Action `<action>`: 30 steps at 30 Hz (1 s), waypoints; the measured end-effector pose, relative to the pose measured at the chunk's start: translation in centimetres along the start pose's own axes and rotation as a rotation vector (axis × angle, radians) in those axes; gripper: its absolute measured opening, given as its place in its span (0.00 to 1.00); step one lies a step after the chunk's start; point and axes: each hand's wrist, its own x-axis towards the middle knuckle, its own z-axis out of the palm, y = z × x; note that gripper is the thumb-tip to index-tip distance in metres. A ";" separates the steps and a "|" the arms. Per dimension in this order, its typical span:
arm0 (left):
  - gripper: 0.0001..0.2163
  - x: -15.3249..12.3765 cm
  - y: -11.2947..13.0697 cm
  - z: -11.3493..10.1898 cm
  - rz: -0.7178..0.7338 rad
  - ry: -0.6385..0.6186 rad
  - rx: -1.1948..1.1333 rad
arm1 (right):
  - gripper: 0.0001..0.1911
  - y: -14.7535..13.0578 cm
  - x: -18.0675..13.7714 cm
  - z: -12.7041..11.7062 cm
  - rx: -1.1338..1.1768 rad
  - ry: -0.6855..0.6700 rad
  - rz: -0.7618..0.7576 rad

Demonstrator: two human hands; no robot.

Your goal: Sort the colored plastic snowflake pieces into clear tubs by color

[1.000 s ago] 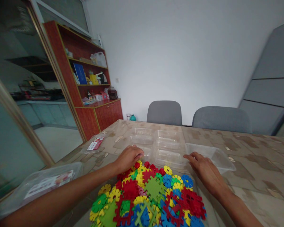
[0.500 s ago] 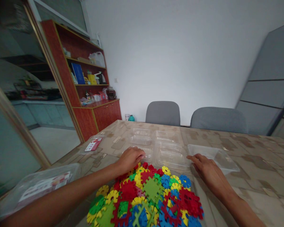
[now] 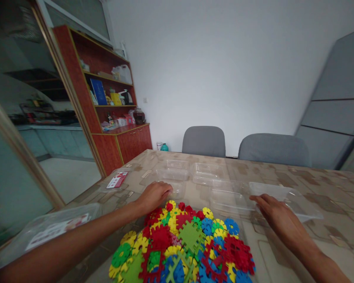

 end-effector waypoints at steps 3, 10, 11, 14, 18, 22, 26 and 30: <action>0.09 -0.1 -1.0 0.1 -0.017 -0.002 0.005 | 0.20 1.5 -1.0 -0.1 0.030 0.019 0.041; 0.08 -0.2 -1.5 0.5 0.015 -0.015 -0.005 | 0.21 2.6 -2.0 0.4 0.026 0.073 0.078; 0.08 -0.2 -1.4 0.5 0.023 -0.015 -0.008 | 0.21 2.4 -1.9 0.6 0.017 0.075 0.068; 0.09 0.1 -1.0 0.5 0.050 -0.014 -0.019 | 0.21 0.9 -1.2 0.9 0.002 0.069 0.039; 0.08 0.4 -0.9 0.4 0.088 -0.021 -0.032 | 0.22 -1.9 -0.1 1.4 -0.033 0.037 0.008; 0.09 0.5 -0.8 0.1 0.098 -0.031 -0.035 | 0.23 -4.5 1.4 2.3 -0.059 0.027 0.003; 0.10 0.5 -0.7 -0.2 0.094 -0.035 -0.037 | 0.23 -6.6 2.9 3.1 -0.056 0.017 -0.028; 0.09 0.2 -0.6 -0.4 0.091 -0.030 -0.044 | 0.24 -8.3 3.5 3.1 -0.057 0.015 -0.055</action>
